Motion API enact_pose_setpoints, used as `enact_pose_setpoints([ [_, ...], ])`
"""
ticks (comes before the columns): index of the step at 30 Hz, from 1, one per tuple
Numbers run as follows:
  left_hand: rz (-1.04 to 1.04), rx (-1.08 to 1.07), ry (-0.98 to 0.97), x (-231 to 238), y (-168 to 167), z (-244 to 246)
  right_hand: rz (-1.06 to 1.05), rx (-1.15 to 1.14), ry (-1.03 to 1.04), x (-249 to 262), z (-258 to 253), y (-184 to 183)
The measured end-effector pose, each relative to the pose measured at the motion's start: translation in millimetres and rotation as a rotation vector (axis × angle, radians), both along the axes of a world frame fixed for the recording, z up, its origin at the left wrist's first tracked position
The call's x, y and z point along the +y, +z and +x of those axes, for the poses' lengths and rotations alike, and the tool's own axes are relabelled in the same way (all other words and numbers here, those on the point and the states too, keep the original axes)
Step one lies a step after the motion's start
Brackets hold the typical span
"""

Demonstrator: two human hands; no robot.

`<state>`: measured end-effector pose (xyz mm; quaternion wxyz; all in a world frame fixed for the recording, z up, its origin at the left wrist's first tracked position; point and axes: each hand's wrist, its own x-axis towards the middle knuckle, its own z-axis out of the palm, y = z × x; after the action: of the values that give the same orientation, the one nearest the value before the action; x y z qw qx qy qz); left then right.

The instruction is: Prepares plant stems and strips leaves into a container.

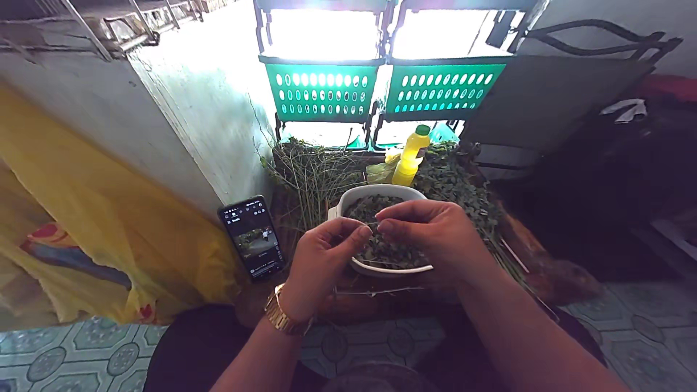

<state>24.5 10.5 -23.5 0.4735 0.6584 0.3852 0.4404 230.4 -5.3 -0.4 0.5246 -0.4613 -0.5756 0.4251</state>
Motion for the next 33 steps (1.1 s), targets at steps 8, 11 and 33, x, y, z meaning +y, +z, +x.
enact_pose_setpoints([
  [8, 0.041, -0.074, -0.049, 1.8, -3.5, 0.7, 0.046, -0.067, -0.006, -0.3, 14.4, 3.3],
  [11, 0.034, -0.086, 0.002, 3.7, 4.9, -7.0, 0.07, -0.085, -0.04, 3.2, 29.3, 3.5],
  [33, 0.162, 0.908, 0.447, 296.6, 87.4, 16.1, 0.068, -0.737, -0.264, 36.2, 95.0, -45.1],
])
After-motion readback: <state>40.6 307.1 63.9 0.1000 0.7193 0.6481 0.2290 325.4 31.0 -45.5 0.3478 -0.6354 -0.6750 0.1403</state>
